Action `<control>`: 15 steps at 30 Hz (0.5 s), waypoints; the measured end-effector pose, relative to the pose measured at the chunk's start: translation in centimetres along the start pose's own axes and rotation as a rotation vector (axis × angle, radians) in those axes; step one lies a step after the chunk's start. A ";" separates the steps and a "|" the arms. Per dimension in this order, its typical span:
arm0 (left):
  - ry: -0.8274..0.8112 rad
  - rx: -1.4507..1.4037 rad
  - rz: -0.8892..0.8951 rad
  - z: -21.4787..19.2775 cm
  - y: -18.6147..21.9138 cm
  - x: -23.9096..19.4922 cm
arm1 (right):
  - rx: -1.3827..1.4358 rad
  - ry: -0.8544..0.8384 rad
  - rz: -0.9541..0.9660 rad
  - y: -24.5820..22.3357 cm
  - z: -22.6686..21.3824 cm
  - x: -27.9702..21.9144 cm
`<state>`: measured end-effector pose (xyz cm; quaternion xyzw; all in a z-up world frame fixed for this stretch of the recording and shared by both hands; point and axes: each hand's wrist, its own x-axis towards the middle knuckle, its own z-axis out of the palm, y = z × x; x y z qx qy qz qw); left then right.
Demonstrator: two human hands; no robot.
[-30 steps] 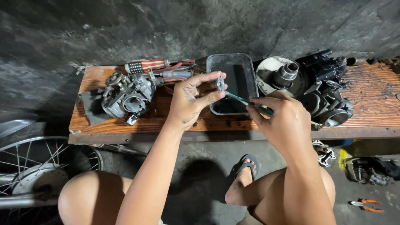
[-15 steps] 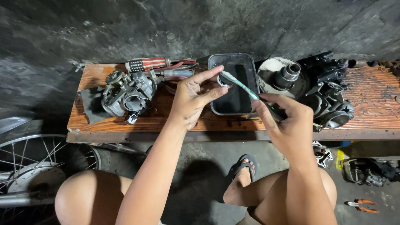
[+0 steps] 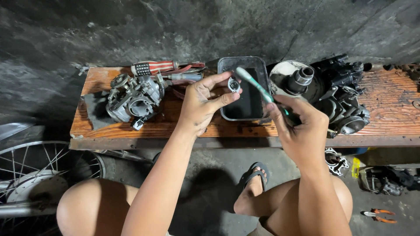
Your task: The person cleans a small metal part with a toothbrush and liquid, then wipes it with a cloth. They proceed to assemble the part into a larger engine component, using a screwdriver to tighten screws and secure the assembly on a wooden table.
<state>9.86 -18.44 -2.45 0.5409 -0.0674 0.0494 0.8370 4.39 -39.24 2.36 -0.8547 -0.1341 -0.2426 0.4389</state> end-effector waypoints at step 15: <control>-0.069 0.014 0.067 0.3 0.4 -0.1 | -0.273 -0.127 0.025 0.7 -1.8 0.8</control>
